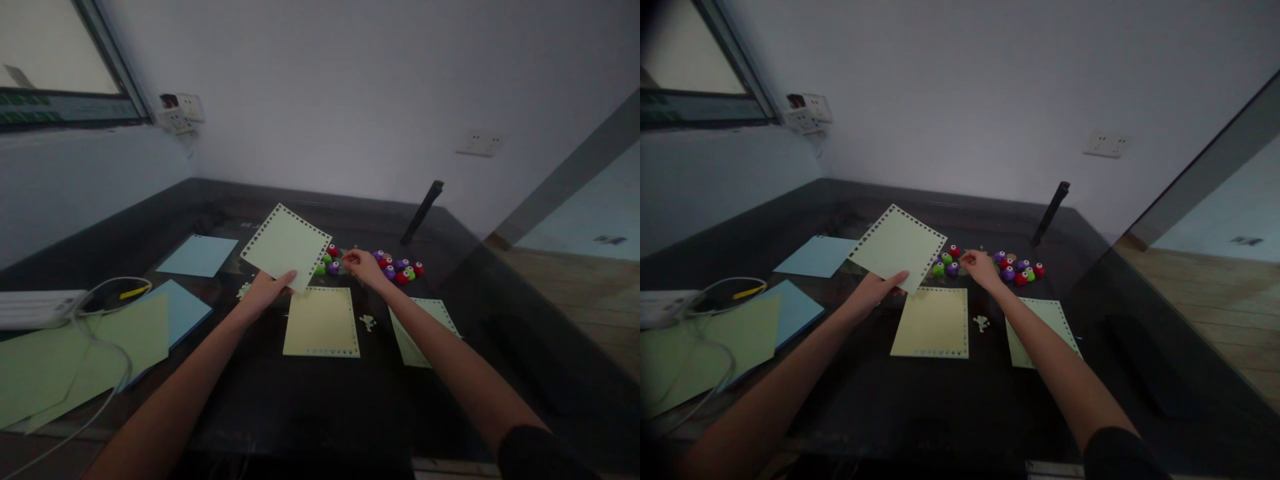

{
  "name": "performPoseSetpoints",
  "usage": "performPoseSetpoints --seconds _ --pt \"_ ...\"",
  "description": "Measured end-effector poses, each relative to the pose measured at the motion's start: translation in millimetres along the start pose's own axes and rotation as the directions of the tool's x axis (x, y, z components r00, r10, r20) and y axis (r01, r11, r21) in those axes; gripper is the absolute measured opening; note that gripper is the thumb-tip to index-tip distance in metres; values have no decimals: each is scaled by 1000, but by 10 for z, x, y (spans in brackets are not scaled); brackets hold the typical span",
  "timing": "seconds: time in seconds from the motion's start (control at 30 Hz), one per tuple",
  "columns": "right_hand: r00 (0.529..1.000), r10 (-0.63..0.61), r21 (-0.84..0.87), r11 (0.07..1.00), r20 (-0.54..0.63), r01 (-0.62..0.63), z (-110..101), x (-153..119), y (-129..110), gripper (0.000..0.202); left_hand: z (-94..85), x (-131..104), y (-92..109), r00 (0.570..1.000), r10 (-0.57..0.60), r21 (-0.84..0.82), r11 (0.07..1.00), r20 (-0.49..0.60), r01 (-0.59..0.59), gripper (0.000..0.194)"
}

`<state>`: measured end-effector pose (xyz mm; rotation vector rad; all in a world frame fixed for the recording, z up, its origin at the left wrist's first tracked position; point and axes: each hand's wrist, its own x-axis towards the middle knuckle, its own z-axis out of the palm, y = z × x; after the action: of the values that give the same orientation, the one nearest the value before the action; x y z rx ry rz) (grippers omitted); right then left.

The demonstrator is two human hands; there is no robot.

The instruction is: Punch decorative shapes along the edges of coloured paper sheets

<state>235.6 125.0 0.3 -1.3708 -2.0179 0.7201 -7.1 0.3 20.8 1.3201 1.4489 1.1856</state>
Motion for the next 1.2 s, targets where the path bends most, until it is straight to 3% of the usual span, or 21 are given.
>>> performPoseSetpoints --seconds 0.23,0.47,0.93,1.2 --pt "993 59 -118 991 -103 -71 176 358 19 17 19 -36 48 999 -31 -8 999 -10 31 25" --pt "995 68 -216 973 -76 -83 310 531 59 27 22 -78 131 1000 -17 36 999 8 16 20" --pt "997 63 -348 935 -38 -72 326 505 -49 20 50 -115 199 1000 -12 50 999 1 12 16" --pt "996 60 -284 956 -67 -77 299 444 21 25 34 -83 145 1000 -9 68 998 28 7 19"
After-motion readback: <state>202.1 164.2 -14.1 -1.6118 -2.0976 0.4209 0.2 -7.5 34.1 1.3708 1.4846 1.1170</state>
